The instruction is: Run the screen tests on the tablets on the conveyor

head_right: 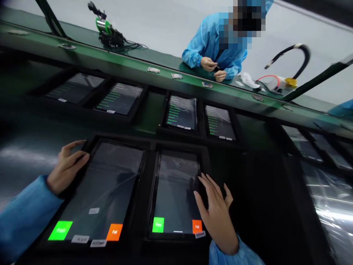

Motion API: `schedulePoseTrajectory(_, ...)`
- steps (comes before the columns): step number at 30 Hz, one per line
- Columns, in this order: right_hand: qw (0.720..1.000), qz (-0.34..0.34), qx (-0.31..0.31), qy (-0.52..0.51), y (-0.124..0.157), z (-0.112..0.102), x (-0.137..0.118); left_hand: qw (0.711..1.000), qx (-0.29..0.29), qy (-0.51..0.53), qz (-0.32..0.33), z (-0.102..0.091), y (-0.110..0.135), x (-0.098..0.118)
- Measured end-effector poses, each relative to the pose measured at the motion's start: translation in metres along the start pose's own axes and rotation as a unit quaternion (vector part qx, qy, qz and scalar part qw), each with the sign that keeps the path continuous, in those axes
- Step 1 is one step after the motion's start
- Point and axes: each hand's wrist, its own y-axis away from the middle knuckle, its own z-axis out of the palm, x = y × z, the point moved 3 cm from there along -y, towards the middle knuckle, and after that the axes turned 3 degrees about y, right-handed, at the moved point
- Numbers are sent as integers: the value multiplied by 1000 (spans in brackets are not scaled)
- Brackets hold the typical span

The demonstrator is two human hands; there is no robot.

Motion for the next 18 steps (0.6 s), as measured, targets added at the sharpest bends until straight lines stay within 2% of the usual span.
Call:
schedulePoseTrajectory(3,999,-29,-15,23,9,-5,-10,998,52,-41,15,-16,6,9)
schedulePoseTrajectory(5,996,-73,-34,46,15,-8,-19,992,72,-74,72,-35,15,21)
schedulePoseTrajectory(6,992,-99,-44,61,18,-9,-23,987,61,-94,116,-43,22,27)
schedulePoseTrajectory(9,975,-193,-40,103,26,-10,-34,964,-59,-135,221,-58,53,40)
schedulePoseTrajectory(12,961,-251,-13,113,32,-8,-38,948,-154,-134,244,-59,87,40)
schedulePoseTrajectory(15,962,-254,3,98,37,-3,-40,937,-189,-120,269,-50,109,39)
schedulePoseTrajectory(18,964,-248,6,93,39,1,-43,930,-203,-101,291,-43,112,40)
